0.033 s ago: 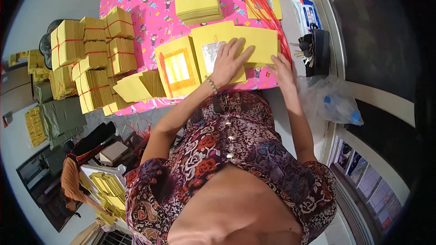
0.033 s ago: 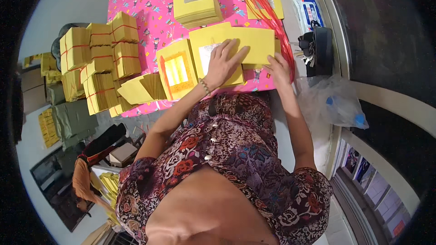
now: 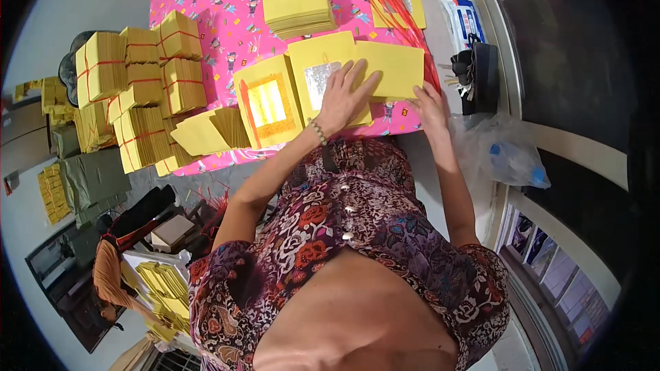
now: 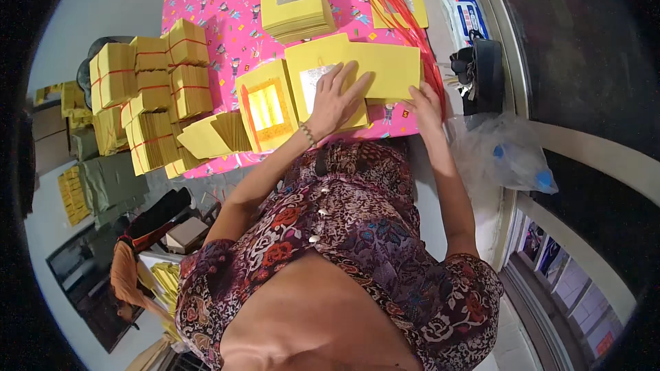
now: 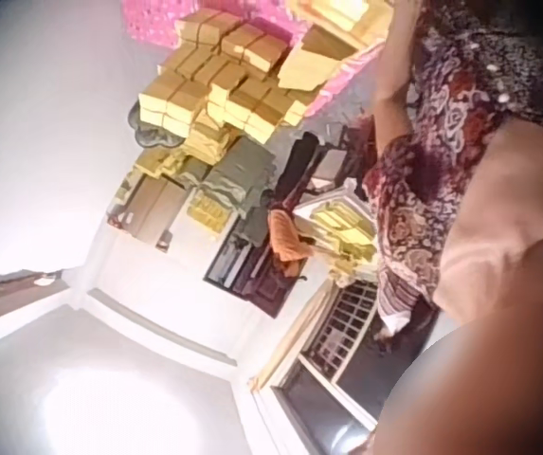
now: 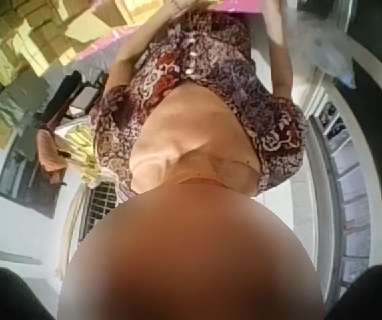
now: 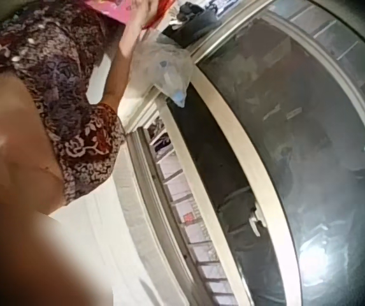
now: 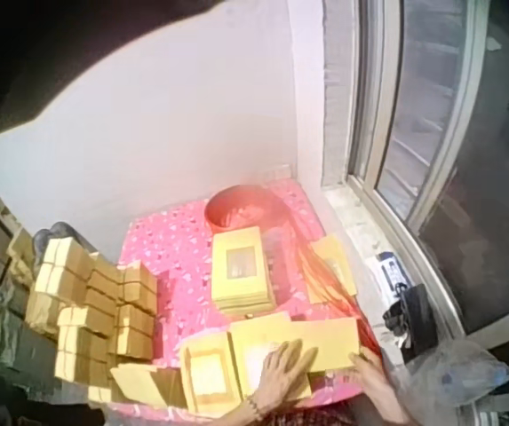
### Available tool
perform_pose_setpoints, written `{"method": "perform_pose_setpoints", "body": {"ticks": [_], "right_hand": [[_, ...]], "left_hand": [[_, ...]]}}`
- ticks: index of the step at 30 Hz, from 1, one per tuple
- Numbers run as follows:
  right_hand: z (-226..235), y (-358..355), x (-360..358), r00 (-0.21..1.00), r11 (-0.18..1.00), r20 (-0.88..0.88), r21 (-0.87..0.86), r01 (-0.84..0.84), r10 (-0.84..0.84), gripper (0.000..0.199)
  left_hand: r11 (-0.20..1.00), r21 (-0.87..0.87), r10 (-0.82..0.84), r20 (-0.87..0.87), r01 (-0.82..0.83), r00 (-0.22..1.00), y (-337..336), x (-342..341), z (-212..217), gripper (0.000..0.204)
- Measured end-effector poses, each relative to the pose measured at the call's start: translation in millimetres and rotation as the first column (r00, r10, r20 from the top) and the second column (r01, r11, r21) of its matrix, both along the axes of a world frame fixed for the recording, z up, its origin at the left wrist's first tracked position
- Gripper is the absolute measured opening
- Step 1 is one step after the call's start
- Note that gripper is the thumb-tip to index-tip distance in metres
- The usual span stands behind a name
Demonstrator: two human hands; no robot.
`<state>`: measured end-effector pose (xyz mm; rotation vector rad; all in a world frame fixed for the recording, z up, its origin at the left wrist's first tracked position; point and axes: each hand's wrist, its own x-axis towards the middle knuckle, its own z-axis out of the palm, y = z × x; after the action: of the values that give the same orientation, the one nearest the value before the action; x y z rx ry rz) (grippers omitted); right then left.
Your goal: Counting, stacking, and tying bundles of yellow joss paper with string.
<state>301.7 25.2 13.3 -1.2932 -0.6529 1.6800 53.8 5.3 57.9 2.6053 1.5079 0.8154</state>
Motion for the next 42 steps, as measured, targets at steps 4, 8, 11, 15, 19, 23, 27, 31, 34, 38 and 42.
{"method": "perform_pose_setpoints", "body": {"ticks": [4, 8, 11, 15, 19, 23, 27, 31, 34, 38, 42], "right_hand": [[-46.0, -4.2, 33.7, 0.991, 0.996, 0.119, -0.058, 0.071, -0.064, 0.030], [-78.9, 1.1, 39.9, 0.973, 0.999, 0.231, -0.029, 0.025, -0.018, 0.029], [-93.3, 8.7, 34.3, 0.951, 0.999, 0.309, -0.024, 0.024, -0.015, 0.027], [-114.4, 14.5, 25.2, 0.910, 1.000, 0.415, -0.009, -0.014, 0.017, 0.026], [-123.7, 9.9, 17.2, 0.427, 0.965, 0.901, 0.171, -0.198, -0.072, 0.030], [-83.1, 7.3, 4.5, 0.115, 0.952, 0.991, 0.105, -0.287, -0.075, 0.031], [-77.4, 2.7, 16.8, 0.068, 0.907, 0.972, 0.234, -0.349, -0.225, 0.035], [-7.1, -4.8, -14.1, 0.337, 0.754, 0.919, 0.366, -0.545, -0.203, 0.034], [10.5, -12.5, -35.9, 0.401, 0.394, 0.909, 0.411, -0.822, -0.112, 0.034], [30.3, -26.1, -72.3, 0.357, 0.209, 0.934, 0.351, -0.913, -0.013, 0.034], [22.1, -19.5, -78.9, 0.348, 0.182, 0.937, 0.340, -0.923, 0.013, 0.028]], "left_hand": [[0.985, -0.172, 0.005, 0.083, 0.010, 0.997, -25.7, -21.8, -3.4, 0.067], [0.961, -0.276, 0.020, 0.074, 0.001, 0.997, -42.5, -37.6, -23.8, 0.060], [0.962, -0.274, 0.021, 0.052, -0.006, 0.998, -50.8, -40.1, -29.8, 0.054], [0.937, -0.350, 0.042, 0.053, -0.021, 0.998, -58.9, -45.2, -27.6, 0.054], [0.922, -0.386, 0.055, 0.061, -0.027, 0.997, -59.6, -52.9, -26.9, 0.059], [0.923, -0.376, 0.103, 0.049, -0.077, 0.993, -64.7, -60.2, -21.4, 0.061], [0.919, -0.386, 0.107, 0.033, -0.087, 0.994, -65.0, -66.2, -24.7, 0.061], [0.914, -0.392, 0.124, 0.028, -0.103, 0.992, -70.6, -72.3, -31.1, 0.057], [0.918, -0.388, 0.112, 0.038, -0.089, 0.993, -68.8, -73.0, -29.0, 0.059], [0.911, -0.411, 0.086, 0.118, -0.031, 0.989, -64.1, -80.9, -24.9, 0.052], [0.883, -0.469, 0.116, 0.285, 0.033, 0.951, -60.5, -86.5, -25.3, 0.031]]}}
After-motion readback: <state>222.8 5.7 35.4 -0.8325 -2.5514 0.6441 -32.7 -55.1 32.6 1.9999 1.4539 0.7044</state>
